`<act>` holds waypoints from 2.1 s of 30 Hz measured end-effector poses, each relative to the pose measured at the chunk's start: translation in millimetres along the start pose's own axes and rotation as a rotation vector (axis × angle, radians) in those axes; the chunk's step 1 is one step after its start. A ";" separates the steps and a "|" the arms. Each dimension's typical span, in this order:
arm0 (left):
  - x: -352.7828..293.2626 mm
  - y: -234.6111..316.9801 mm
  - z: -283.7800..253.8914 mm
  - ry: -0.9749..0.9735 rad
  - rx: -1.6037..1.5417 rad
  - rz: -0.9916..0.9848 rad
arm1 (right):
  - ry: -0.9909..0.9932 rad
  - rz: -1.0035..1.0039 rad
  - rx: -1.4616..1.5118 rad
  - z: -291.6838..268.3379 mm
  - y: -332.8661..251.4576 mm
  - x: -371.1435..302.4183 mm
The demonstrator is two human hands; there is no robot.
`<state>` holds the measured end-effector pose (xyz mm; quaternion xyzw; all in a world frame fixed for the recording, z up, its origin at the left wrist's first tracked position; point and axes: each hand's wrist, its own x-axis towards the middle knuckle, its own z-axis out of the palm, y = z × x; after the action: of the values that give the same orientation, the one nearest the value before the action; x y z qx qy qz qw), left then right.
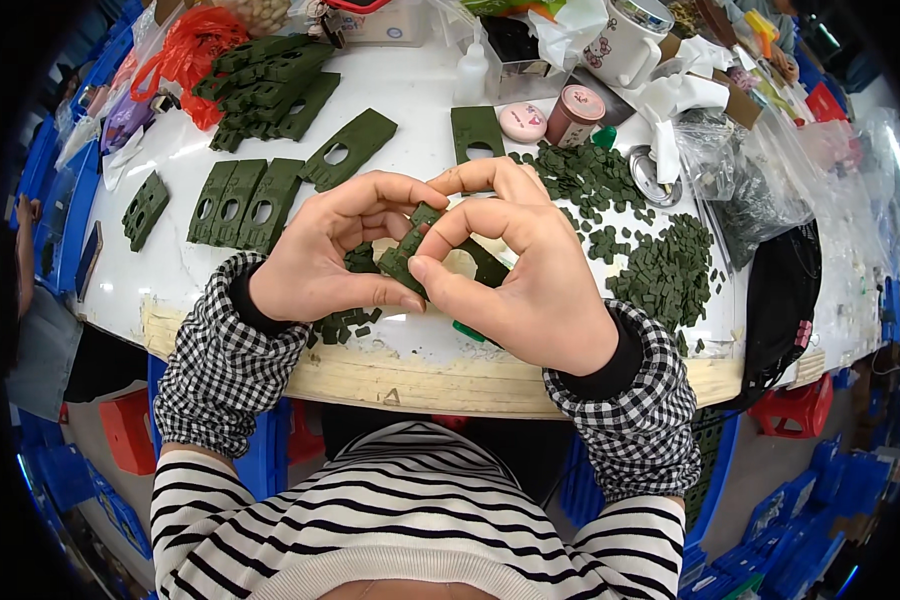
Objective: Assembling plastic toy tank parts by gluing them together at a workshop table.
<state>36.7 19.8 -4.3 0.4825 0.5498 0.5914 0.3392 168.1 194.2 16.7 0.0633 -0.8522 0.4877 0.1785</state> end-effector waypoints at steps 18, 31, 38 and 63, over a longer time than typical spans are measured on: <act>-0.1 -0.7 0.3 -0.008 0.040 0.019 | 0.022 -0.007 -0.040 2.4 1.3 -1.7; -1.3 0.3 0.4 -0.007 0.060 0.006 | 0.038 -0.022 -0.012 4.1 1.6 -2.5; -1.0 -1.1 -3.3 -0.066 -0.061 0.007 | 0.013 0.073 0.287 -0.4 4.2 -2.2; 1.1 4.1 6.1 0.010 -0.521 -0.232 | 0.173 -0.334 -0.079 -10.8 9.9 5.0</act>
<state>42.6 22.1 -0.5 0.3101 0.4323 0.6724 0.5146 163.3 208.9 15.5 0.1548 -0.8298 0.4211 0.3319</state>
